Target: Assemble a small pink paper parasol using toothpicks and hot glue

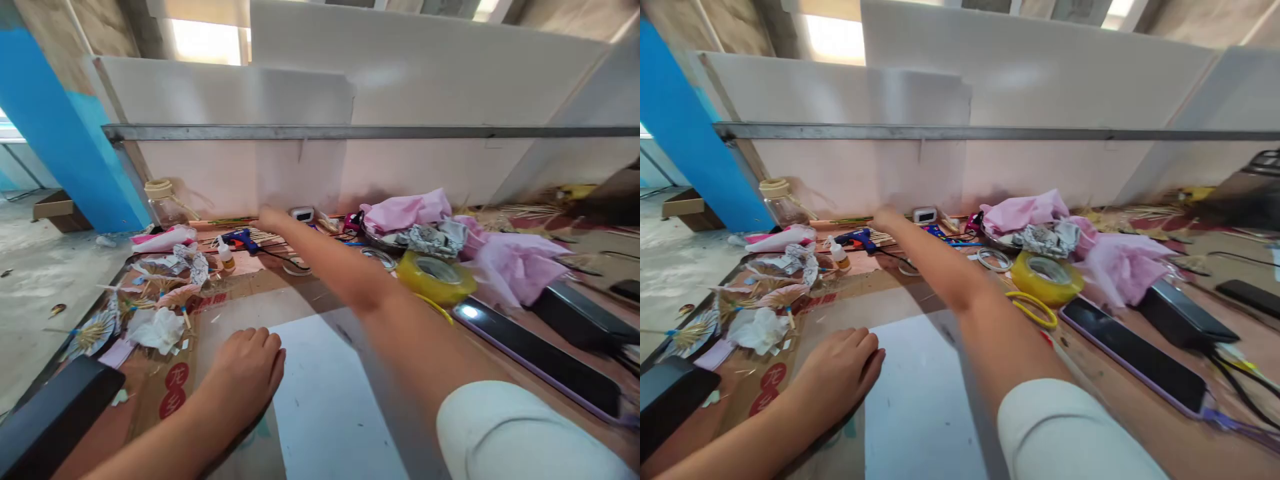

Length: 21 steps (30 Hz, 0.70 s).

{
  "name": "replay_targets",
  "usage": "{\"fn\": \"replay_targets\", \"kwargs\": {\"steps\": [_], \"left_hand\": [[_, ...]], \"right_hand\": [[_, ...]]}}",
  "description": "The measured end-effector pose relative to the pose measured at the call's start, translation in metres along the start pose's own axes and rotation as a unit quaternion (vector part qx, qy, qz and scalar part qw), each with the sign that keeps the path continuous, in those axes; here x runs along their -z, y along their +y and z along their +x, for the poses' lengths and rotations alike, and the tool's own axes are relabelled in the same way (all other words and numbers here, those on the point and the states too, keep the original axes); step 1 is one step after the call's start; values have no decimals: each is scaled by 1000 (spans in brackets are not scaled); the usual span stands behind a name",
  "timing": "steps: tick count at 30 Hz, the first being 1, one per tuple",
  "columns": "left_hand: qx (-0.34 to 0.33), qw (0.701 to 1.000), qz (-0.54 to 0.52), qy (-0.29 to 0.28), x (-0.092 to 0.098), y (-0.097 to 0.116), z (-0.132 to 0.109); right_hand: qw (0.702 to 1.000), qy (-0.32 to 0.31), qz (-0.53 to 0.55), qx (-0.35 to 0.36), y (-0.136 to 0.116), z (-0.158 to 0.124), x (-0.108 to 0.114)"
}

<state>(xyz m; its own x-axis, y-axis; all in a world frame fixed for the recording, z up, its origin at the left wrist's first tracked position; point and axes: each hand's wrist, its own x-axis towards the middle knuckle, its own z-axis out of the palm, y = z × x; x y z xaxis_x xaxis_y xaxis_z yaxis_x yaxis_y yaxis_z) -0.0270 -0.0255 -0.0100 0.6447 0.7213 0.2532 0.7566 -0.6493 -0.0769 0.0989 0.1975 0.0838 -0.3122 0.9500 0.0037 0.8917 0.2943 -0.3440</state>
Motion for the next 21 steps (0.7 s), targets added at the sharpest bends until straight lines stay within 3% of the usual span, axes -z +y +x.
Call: {"fn": "replay_targets", "kwargs": {"steps": [3,8,11,15,17,21], "left_hand": [[-9,1000,0,7,1,-1,1],[-17,1000,5,6,2,-2,0],[-16,1000,5,6,2,-3,-2],[-6,1000,-1,-8,0,-4,-3],[2,1000,-1,-12,0,-5,-4],[22,999,8,-26,1,-4,-6]], "right_hand": [[999,9,-40,11,21,-53,20],[994,13,-102,39,62,-181,40],[991,13,-133,-17,90,-246,47],[974,29,-188,-121,140,-300,52],[965,33,-211,-153,168,-324,49],[953,-18,-207,-222,211,-374,31]]}}
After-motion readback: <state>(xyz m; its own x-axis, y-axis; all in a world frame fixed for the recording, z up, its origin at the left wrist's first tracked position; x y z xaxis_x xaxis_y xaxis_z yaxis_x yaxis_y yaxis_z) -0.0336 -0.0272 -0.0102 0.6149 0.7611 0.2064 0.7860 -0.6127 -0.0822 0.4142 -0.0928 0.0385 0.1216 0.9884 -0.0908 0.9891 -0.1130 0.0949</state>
